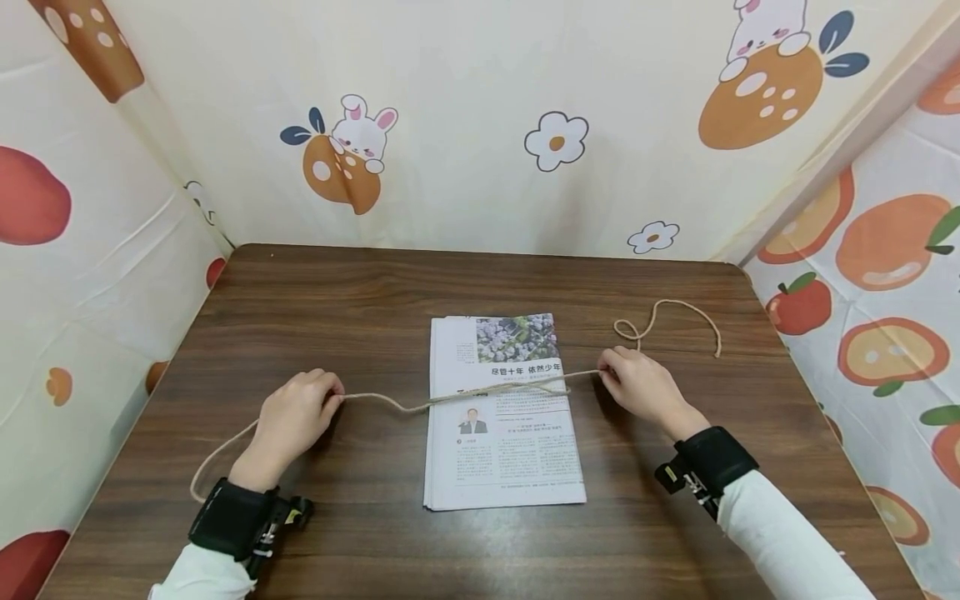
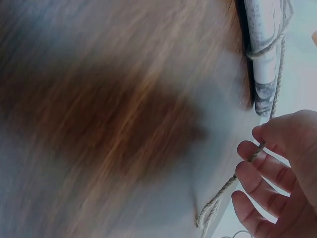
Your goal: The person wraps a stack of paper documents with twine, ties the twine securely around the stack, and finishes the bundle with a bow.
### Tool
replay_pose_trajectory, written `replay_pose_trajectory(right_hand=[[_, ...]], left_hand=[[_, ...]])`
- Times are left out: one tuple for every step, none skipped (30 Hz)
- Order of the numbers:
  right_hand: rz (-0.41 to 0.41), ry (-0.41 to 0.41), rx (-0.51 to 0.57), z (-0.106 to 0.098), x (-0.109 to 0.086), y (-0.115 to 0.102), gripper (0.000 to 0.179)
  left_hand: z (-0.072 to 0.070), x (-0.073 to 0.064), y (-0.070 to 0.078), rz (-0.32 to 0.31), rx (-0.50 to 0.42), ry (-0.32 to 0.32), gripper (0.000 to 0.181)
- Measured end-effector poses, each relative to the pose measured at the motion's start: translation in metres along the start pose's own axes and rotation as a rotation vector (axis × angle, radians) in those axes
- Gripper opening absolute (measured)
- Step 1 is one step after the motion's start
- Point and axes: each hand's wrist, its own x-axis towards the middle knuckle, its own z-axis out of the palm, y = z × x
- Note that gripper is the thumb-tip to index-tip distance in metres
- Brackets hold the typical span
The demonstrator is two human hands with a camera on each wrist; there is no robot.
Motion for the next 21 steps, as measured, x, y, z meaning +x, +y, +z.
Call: replay_pose_trajectory(right_hand=[[0.002, 0.001, 0.0, 0.0, 0.0, 0.001, 0.006], [0.002, 0.003, 0.001, 0.001, -0.001, 0.002, 0.006], [0.001, 0.005, 0.003, 0.001, -0.001, 0.003, 0.006], [-0.002, 0.009, 0.004, 0.002, -0.001, 0.004, 0.006], [-0.003, 0.015, 0.007, 0.003, -0.001, 0.004, 0.006], [-0.005, 0.018, 0.01, 0.004, -0.001, 0.004, 0.007], [-0.011, 0.021, 0.01, 0.004, -0.001, 0.003, 0.007], [-0.016, 0.023, 0.012, 0.005, -0.001, 0.003, 0.007], [-0.02, 0.022, 0.013, 0.005, -0.001, 0.002, 0.008], [-0.022, 0.022, 0.014, 0.005, -0.001, 0.001, 0.008], [-0.025, 0.017, 0.015, 0.005, -0.001, 0.0, 0.009], [-0.03, 0.012, 0.013, 0.005, -0.001, -0.001, 0.008], [-0.034, 0.01, 0.008, 0.004, -0.002, -0.002, 0.008], [-0.035, 0.007, 0.005, 0.004, -0.002, -0.004, 0.008], [-0.038, 0.004, 0.004, 0.003, -0.001, -0.005, 0.008], [-0.042, 0.007, 0.001, 0.002, -0.001, -0.006, 0.009], [-0.049, 0.009, -0.003, 0.001, -0.001, -0.008, 0.009], [-0.055, 0.015, -0.007, 0.0, -0.001, -0.009, 0.01], [-0.061, 0.018, -0.009, -0.001, -0.001, -0.01, 0.011], [-0.068, 0.021, -0.008, -0.001, -0.001, -0.012, 0.011], [-0.077, 0.024, -0.006, -0.002, 0.0, -0.014, 0.012]], left_hand=[[0.0, -0.001, -0.003, -0.007, 0.004, 0.007, 0.008], [-0.001, -0.001, -0.006, -0.017, 0.007, 0.01, 0.007], [-0.001, -0.002, -0.008, -0.029, 0.008, 0.011, 0.007], [-0.001, -0.002, -0.01, -0.039, 0.011, 0.009, 0.007], [-0.001, -0.002, -0.012, -0.049, 0.01, 0.007, 0.007], [-0.001, -0.002, -0.013, -0.055, 0.008, 0.004, 0.007], [-0.001, -0.002, -0.013, -0.06, 0.008, 0.001, 0.007], [0.0, -0.001, -0.012, -0.061, 0.005, -0.005, 0.007], [0.0, -0.001, -0.011, -0.057, 0.003, -0.009, 0.007], [0.001, 0.0, -0.009, -0.053, 0.001, -0.013, 0.007], [0.001, 0.0, -0.007, -0.049, -0.002, -0.018, 0.008], [0.0, 0.001, -0.004, -0.046, -0.003, -0.023, 0.008], [-0.001, 0.002, -0.001, -0.045, -0.001, -0.028, 0.008], [-0.002, 0.002, 0.002, -0.042, 0.002, -0.035, 0.009], [-0.004, 0.003, 0.005, -0.036, 0.009, -0.038, 0.01], [-0.007, 0.004, 0.009, -0.033, 0.017, -0.044, 0.011], [-0.01, 0.004, 0.013, -0.03, 0.028, -0.047, 0.012], [-0.013, 0.005, 0.017, -0.026, 0.041, -0.048, 0.013], [-0.016, 0.005, 0.02, -0.014, 0.057, -0.047, 0.014], [-0.019, 0.005, 0.024, 0.003, 0.074, -0.04, 0.015], [-0.022, 0.005, 0.028, 0.023, 0.091, -0.031, 0.016]])
